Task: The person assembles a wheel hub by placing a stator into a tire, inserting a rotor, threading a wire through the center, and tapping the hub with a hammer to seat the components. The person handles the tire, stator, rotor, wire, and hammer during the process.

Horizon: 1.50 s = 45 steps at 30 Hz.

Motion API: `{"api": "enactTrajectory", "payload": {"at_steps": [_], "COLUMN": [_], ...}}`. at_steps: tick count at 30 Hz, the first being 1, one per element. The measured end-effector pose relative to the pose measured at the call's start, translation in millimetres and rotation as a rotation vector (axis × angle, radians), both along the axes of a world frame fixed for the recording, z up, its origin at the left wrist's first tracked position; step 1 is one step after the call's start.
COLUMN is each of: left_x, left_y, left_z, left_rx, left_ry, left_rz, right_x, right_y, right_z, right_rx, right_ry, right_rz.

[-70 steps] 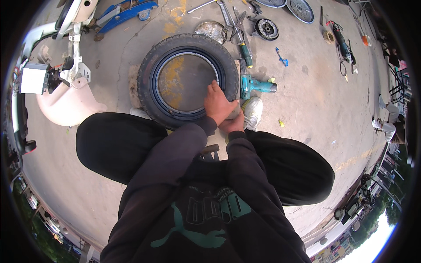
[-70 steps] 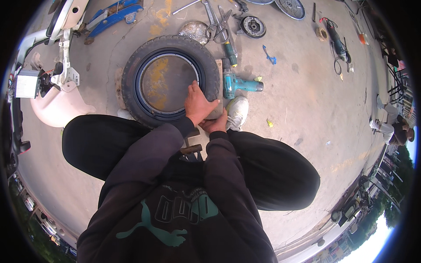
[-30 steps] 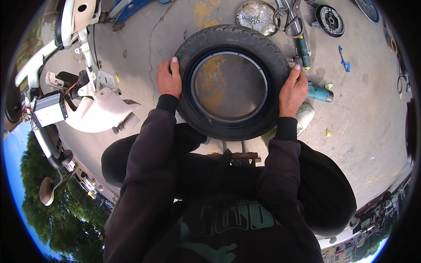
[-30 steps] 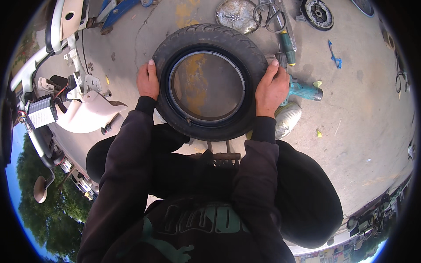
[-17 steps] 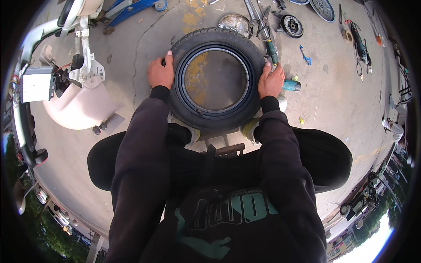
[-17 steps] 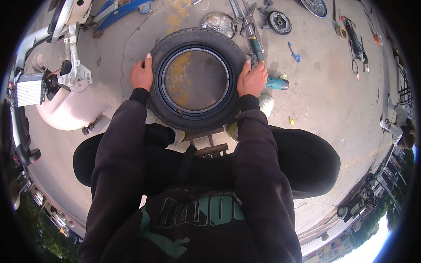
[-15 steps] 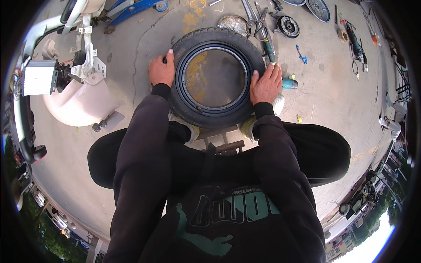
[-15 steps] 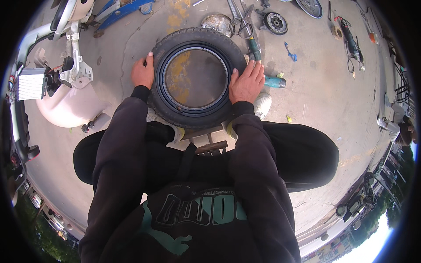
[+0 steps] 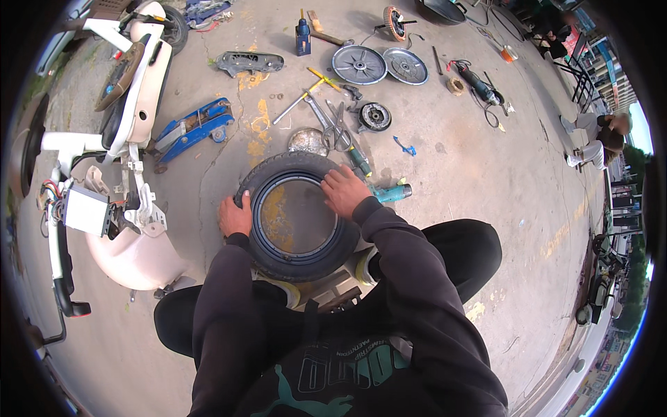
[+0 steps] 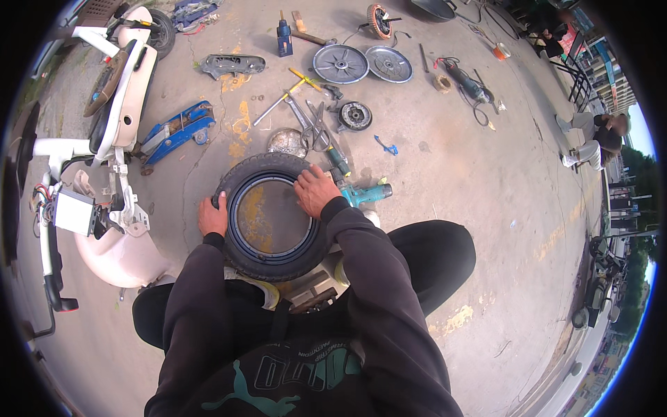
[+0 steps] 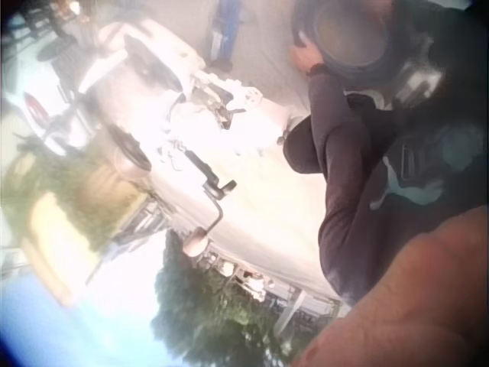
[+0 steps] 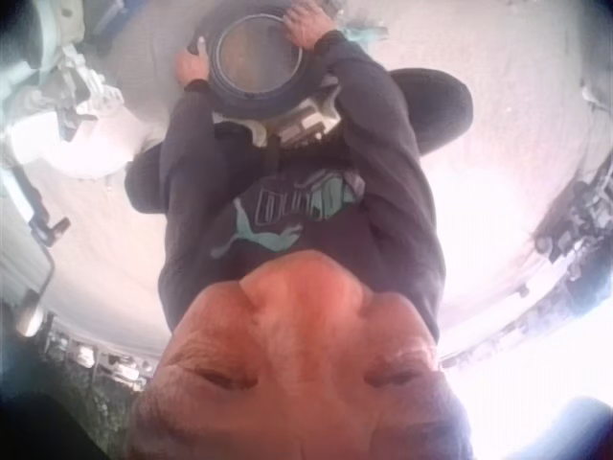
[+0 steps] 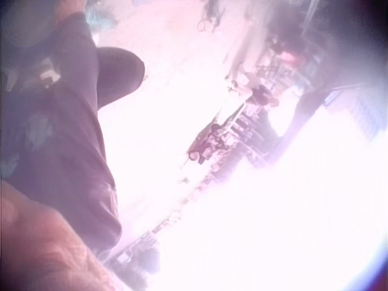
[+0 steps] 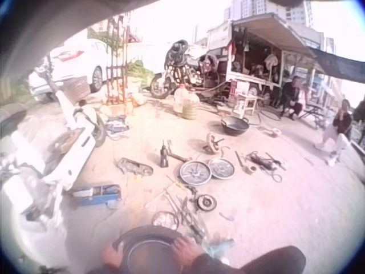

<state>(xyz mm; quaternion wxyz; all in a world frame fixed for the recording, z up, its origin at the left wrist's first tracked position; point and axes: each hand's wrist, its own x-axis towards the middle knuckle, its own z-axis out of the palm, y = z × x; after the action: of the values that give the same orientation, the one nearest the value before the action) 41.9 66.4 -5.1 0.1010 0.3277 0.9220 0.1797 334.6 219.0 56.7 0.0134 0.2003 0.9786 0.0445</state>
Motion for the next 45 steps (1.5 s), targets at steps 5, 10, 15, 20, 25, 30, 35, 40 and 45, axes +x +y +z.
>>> {"api": "enactTrajectory", "payload": {"at_steps": [5, 10, 15, 20, 25, 30, 35, 40, 45], "left_x": [-1, 4, 5, -6, -8, -1, -1, -5, -2], "left_y": [17, 123, 242, 304, 355, 372, 372, 373, 375], "left_z": [-4, 20, -13, -108, -143, -152, -146, -141, -141], "left_rx": [0.155, 0.239, 0.005, -0.076, 0.004, -0.03, -0.055, -0.041, -0.053], "left_ry": [0.299, 0.283, 0.04, 0.061, 0.209, 0.343, 0.278, 0.253, 0.24], "left_rz": [-0.065, -0.235, -0.404, -0.27, -0.144, -0.102, -0.129, -0.107, -0.128], "right_x": [9, 83, 117, 87, 35, -34, -45, -74, -65], "right_y": [147, 252, 347, 407, 503, 595, 701, 742, 787], "right_z": [44, 5, -36, -26, -30, -58, -118, -117, -125], "right_rx": [-0.421, -0.549, -0.598, -1.216, -1.329, -1.321, -1.155, -1.203, -1.395], "right_ry": [0.118, -0.174, 0.206, 1.001, 1.241, 1.287, 1.149, 1.153, 1.5], "right_rz": [-0.984, -0.916, -1.113, -1.239, -1.068, -1.054, -1.264, -1.345, -1.287]}}
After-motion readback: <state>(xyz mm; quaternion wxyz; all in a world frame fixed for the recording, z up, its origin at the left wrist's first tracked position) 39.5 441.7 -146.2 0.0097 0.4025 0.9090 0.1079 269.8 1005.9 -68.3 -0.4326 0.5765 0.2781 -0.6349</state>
